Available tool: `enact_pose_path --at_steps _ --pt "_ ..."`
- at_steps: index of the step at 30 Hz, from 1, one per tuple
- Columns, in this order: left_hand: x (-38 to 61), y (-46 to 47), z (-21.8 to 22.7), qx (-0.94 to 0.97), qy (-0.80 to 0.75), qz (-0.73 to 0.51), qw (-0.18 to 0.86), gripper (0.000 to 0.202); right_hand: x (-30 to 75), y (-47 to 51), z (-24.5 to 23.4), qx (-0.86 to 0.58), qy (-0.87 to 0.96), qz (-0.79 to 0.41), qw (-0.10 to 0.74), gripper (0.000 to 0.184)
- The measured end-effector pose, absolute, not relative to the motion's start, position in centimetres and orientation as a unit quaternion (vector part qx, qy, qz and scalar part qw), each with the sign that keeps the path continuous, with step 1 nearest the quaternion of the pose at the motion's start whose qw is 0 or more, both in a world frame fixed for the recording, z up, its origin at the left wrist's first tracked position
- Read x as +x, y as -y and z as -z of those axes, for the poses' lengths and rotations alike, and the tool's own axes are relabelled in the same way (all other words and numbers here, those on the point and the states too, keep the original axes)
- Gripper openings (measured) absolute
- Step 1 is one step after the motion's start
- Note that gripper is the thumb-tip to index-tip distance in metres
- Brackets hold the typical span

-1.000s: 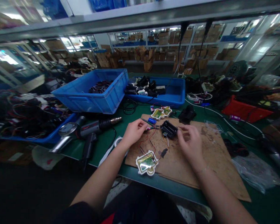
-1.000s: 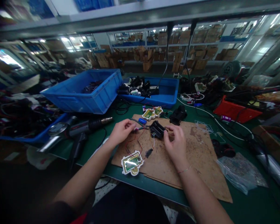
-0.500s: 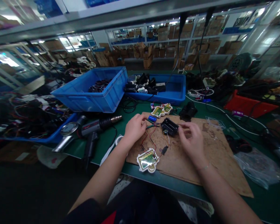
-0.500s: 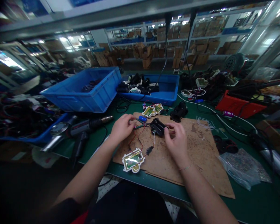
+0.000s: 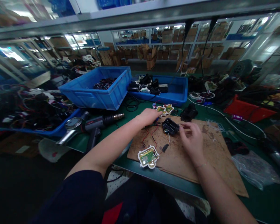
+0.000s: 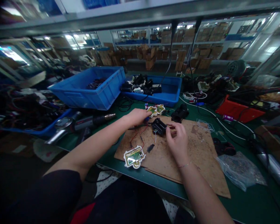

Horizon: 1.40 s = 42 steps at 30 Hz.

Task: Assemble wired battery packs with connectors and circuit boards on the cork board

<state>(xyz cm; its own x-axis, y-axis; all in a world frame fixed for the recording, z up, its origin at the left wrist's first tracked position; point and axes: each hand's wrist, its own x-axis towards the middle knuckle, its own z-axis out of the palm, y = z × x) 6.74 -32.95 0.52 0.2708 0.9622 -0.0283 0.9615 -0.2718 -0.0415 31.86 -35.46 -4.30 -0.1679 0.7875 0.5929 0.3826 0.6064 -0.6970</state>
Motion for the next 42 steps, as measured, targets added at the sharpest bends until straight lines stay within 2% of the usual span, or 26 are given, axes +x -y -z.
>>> enact_pose_path --at_steps 4,8,11,16,19,22,24,27,29,34,39,42 --pt "6.8 32.1 -0.9 -0.807 0.587 -0.06 0.0 0.034 31.8 35.7 4.1 -0.392 0.74 -0.195 0.511 0.018" --pt "6.6 31.5 -1.5 -0.804 0.59 -0.071 -0.005 0.043 31.9 35.9 3.8 -0.389 0.738 -0.183 0.52 0.017" --pt "6.0 32.4 -3.0 -0.798 0.601 -0.044 0.009 0.033 31.9 36.1 3.5 -0.387 0.736 -0.178 0.526 0.015" --pt "4.0 38.6 -6.9 -0.775 0.629 0.049 0.045 0.025 32.0 36.5 3.4 -0.386 0.731 -0.17 0.537 0.012" --pt "2.9 44.6 -8.0 -0.712 0.666 0.221 -0.033 0.021 31.8 37.1 3.1 -0.371 0.73 -0.163 0.55 0.008" --pt "3.0 50.3 -7.0 -0.607 0.701 0.319 -0.194 0.026 31.0 39.1 2.0 -0.32 0.754 -0.145 0.554 0.012" --pt "3.7 53.1 -5.5 -0.545 0.696 0.377 -0.276 0.032 29.8 41.1 0.9 -0.267 0.802 -0.148 0.513 0.03" --pt "5.3 55.5 -3.6 -0.481 0.688 0.438 -0.321 0.037 27.3 44.2 -0.5 -0.161 0.879 -0.169 0.416 0.067" --pt "6.2 56.3 -3.0 -0.449 0.673 0.474 -0.347 0.038 25.5 45.7 -1.0 -0.108 0.91 -0.169 0.362 0.077" --pt "7.8 57.7 -2.0 -0.406 0.626 0.525 -0.409 0.035 23.8 47.2 0.2 -0.07 0.944 -0.119 0.3 0.058" --pt "8.2 59.0 0.6 -0.429 0.6 0.52 -0.431 0.037 25.3 48.2 2.1 -0.056 0.938 -0.11 0.325 0.061" --pt "5.6 58.3 1.6 -0.493 0.628 0.485 -0.357 0.033 26.1 48.9 2.6 -0.092 0.919 -0.144 0.355 0.059"
